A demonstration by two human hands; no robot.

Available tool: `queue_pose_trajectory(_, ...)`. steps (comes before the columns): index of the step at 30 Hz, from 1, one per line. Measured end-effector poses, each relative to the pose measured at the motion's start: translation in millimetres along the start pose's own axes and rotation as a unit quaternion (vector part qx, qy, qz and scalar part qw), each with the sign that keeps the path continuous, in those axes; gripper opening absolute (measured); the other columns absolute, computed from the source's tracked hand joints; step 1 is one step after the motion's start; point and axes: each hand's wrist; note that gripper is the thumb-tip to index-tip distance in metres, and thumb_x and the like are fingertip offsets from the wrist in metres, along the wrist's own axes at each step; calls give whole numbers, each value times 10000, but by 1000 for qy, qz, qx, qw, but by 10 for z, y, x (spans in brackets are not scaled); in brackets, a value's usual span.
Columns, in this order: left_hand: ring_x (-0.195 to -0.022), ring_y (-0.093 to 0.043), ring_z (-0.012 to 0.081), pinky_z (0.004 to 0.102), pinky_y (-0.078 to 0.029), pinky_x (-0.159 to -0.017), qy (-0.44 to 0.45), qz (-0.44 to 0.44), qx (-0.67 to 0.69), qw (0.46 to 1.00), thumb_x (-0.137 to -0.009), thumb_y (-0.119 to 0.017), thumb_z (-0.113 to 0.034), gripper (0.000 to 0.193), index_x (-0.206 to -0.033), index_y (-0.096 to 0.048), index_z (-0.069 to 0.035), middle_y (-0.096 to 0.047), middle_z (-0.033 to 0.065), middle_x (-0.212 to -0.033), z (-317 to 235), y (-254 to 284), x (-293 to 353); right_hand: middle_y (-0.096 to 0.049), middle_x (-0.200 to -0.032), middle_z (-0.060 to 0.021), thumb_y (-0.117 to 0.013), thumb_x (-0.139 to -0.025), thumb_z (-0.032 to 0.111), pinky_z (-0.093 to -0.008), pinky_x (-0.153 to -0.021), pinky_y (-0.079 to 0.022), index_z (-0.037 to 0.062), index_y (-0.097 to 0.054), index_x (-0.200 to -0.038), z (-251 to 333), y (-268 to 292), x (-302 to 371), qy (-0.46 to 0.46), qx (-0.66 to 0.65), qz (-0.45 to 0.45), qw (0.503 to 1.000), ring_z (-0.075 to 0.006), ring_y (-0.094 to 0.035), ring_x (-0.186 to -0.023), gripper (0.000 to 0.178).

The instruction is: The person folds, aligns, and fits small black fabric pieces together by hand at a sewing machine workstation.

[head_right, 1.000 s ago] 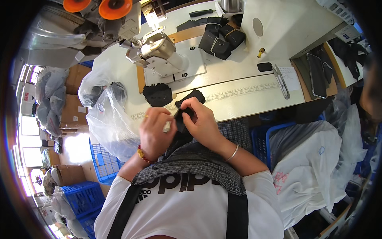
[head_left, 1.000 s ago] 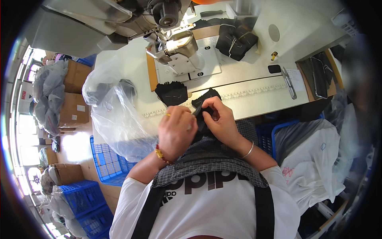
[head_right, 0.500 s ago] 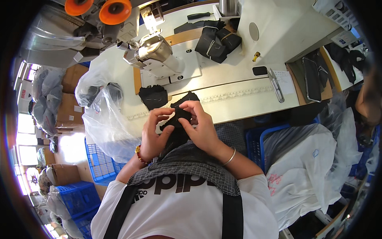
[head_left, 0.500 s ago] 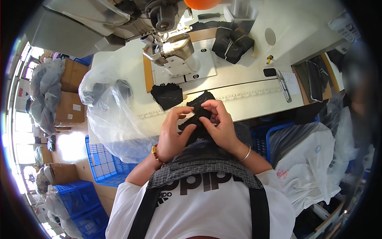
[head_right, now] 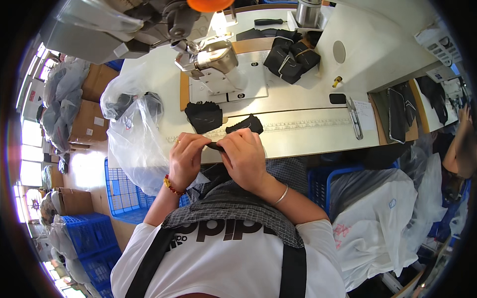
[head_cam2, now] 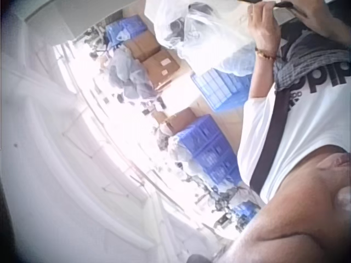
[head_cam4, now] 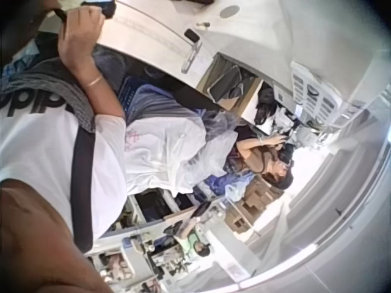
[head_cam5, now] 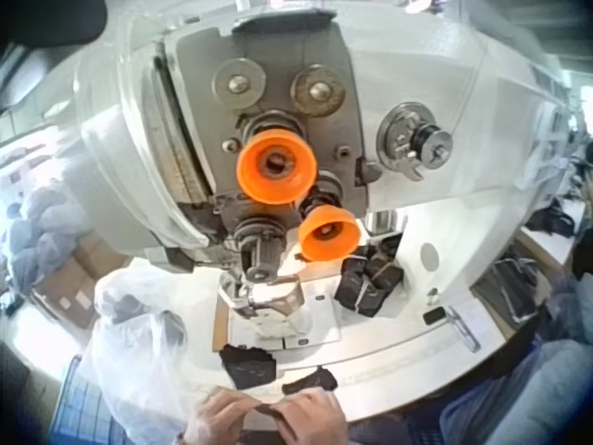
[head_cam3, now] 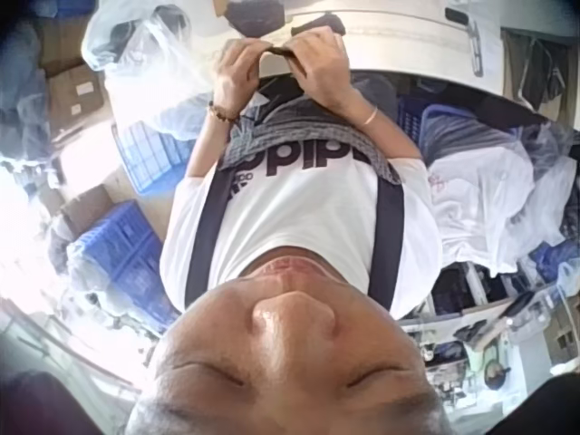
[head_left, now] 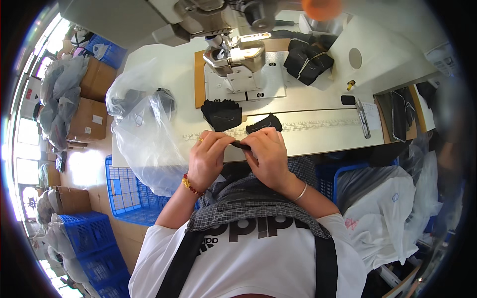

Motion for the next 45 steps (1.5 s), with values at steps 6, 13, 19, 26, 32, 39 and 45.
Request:
queue_pose_trajectory(6, -978, -609, 360, 433, -522, -837, -6, 16, 58, 998, -767, -654, 107, 389, -1128, -639, -36, -631, 135, -1063, 28, -146, 109, -626, -932, -31, -702, -764, 93, -390, -823, -403, 67, -652, -977, -28, -81, 54, 34, 105, 31, 993, -227, -573, -923, 221)
queue_pose_trajectory(13, -1118, -539, 434, 474, -469, -970, 34, 36, 127, 991, -731, -636, 130, 672, -1356, -436, -14, -553, 232, -1209, 44, -282, 124, -604, -937, -30, -703, -777, 125, -391, -821, -394, 75, -658, -977, -30, -112, 19, 25, 130, 43, 990, -227, -559, -900, 212)
queue_pose_trajectory(19, -1079, -540, 423, 473, -469, -944, 48, 47, 120, 990, -746, -613, 113, 615, -1331, -463, -3, -561, 225, -1173, -43, -196, 71, -597, -921, -34, -685, -763, 115, -392, -824, -388, 66, -661, -988, -32, -135, 59, 23, 152, 63, 986, -227, -552, -895, 232)
queue_pose_trajectory(26, -895, -616, 376, 424, -517, -820, 82, 69, 149, 983, -850, -613, 51, 368, -1214, -603, -7, -620, 179, -990, -234, -51, -203, -631, -933, -48, -702, -820, 109, -401, -827, -393, 96, -658, -1009, -107, 209, -66, -71, -10, 62, 996, -259, -560, -892, 194)
queue_pose_trajectory(32, -957, -646, 392, 430, -523, -819, 84, 103, 130, 983, -868, -651, -33, 285, -1148, -647, 22, -672, 209, -1074, -131, -279, -596, -667, -846, -84, -723, -818, 171, -409, -815, -448, 110, -692, -960, -623, 398, -383, -184, -84, 125, 971, -283, -611, -831, 158)
queue_pose_trajectory(39, -920, -617, 384, 432, -506, -832, 111, 213, 18, 971, -840, -723, -110, 265, -1071, -688, 16, -636, 183, -986, -171, -408, -739, -600, -876, -118, -752, -793, 154, -396, -752, -490, 78, -697, -1003, -743, 456, -361, -184, 25, 210, 960, -281, -609, -828, 230)
queue_pose_trajectory(45, -965, -599, 351, 415, -497, -866, 36, 192, -58, 979, -761, -818, -196, 370, -1030, -677, 14, -612, 152, -1017, -185, -517, -755, -573, -961, -95, -836, -727, 234, -410, -824, -435, 77, -651, -1012, -667, 519, -142, -108, 162, 100, 976, -283, -572, -970, 374)
Point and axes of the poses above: each hand's wrist, its own x-axis away from the middle knuckle, its own y-axis out of the back of the hand, z = x × y
